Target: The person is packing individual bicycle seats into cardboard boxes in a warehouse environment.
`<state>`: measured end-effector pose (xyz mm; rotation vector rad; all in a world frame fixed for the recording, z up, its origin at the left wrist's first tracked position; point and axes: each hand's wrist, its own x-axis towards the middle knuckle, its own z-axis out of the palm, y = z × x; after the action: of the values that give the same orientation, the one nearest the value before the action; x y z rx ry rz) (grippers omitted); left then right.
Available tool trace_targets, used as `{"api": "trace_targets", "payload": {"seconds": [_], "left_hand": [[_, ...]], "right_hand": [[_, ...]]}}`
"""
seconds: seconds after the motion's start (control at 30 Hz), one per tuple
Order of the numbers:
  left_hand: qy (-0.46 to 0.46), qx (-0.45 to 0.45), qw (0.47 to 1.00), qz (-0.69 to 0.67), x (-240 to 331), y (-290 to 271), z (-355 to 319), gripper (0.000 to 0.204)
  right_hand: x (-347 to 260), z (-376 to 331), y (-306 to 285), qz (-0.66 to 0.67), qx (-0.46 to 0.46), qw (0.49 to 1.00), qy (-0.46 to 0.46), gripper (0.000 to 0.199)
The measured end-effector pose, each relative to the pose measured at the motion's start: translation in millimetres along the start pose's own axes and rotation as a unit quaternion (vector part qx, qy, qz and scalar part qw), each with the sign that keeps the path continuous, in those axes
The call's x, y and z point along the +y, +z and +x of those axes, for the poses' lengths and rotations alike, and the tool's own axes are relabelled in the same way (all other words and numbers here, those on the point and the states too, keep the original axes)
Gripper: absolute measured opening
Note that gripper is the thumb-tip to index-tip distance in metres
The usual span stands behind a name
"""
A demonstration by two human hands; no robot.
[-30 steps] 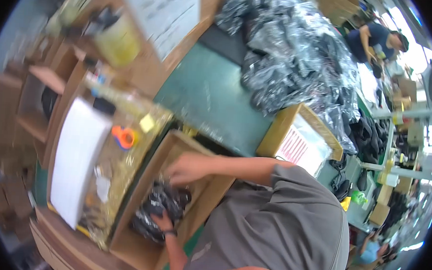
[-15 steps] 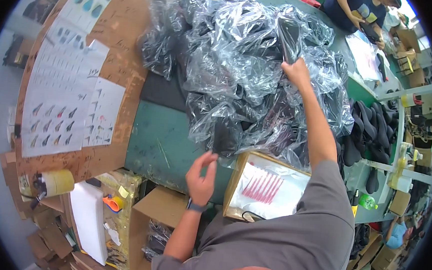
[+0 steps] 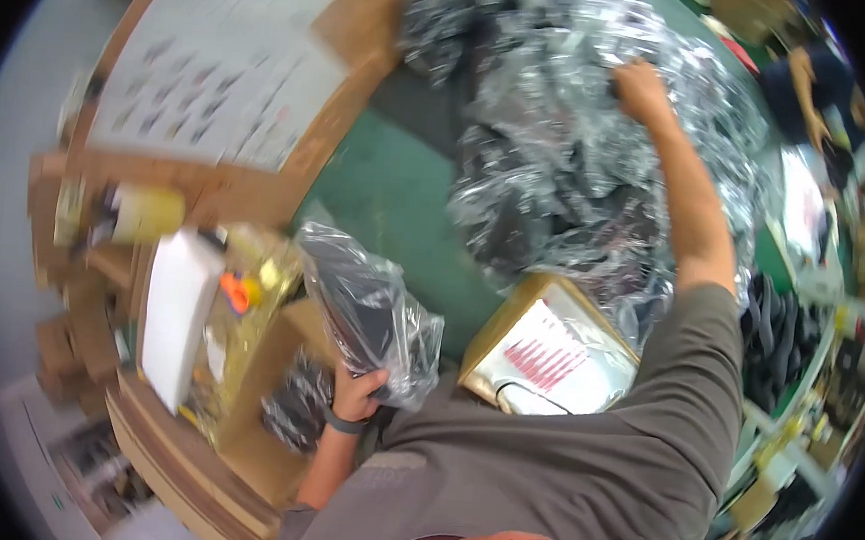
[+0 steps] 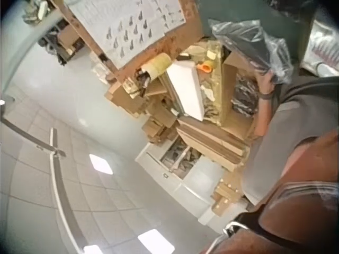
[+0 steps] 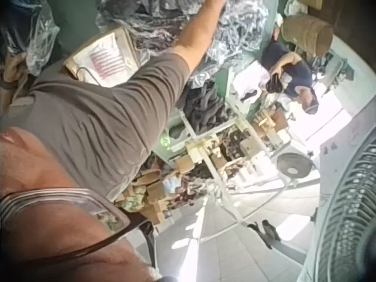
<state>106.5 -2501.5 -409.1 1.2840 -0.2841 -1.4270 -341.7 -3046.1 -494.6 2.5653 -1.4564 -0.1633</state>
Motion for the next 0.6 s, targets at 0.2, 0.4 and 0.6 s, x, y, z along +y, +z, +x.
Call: {"api": "trace_targets", "payload": {"seconds": [0.2, 0.4, 0.6], "left_hand": [[-0.085, 0.147, 0.981, 0.09, 34.4, -215.7, -142.8, 0.07], [-0.202, 0.101, 0.971, 0.076, -98.5, -390.3, -71.4, 0.045], [-0.062, 0.412, 0.908, -0.052, -283.4, -446.0, 47.4, 0.082]], "right_hand": [[-26.8, -162.2, -148.1, 0.394, 0.079, 0.879, 0.255, 0.067], [-291.3, -276.6, -202.6, 0.78, 0.098, 0.597, 0.158, 0.071], [-675.0, -167.9, -304.0, 0.428, -0.261, 0.814, -0.292, 0.043]]}}
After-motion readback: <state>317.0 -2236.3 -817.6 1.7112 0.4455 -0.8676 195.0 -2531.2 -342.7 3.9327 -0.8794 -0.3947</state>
